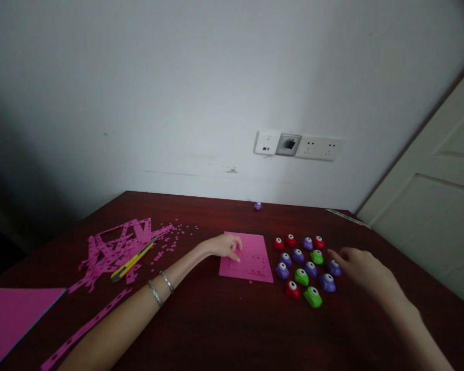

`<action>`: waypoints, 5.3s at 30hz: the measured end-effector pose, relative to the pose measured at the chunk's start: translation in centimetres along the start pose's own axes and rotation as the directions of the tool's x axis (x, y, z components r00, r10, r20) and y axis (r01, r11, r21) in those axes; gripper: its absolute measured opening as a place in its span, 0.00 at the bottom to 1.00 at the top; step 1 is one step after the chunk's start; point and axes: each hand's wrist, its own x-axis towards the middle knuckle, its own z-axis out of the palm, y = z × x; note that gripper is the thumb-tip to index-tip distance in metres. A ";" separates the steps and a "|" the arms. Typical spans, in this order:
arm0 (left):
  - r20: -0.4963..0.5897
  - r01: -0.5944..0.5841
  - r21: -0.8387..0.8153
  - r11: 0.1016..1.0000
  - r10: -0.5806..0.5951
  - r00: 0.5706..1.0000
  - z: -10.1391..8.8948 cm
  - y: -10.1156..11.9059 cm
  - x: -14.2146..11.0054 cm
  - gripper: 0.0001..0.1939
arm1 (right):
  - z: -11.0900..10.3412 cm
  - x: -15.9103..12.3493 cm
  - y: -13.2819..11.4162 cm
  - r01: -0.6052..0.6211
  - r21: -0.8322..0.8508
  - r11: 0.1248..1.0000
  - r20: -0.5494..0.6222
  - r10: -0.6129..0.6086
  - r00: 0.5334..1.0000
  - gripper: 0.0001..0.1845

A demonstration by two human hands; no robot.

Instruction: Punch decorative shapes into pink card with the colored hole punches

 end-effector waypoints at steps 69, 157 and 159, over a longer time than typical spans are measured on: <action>-0.713 0.396 0.079 0.915 -0.226 0.664 -3.7 -0.2 15.3 0.14 | 3.1 -6.1 -12.3 0.744 0.073 0.665 -0.229 -0.714 0.661 0.12; -0.253 0.303 0.353 0.885 -0.221 0.942 0.3 3.0 -0.9 0.10 | 3.4 -7.4 -15.7 0.356 0.567 0.743 -0.081 -0.379 0.922 0.09; -0.238 0.280 0.341 0.897 -0.205 0.949 0.3 2.6 -0.8 0.11 | 3.2 -7.5 -15.7 0.384 0.532 0.755 -0.118 -0.383 0.916 0.09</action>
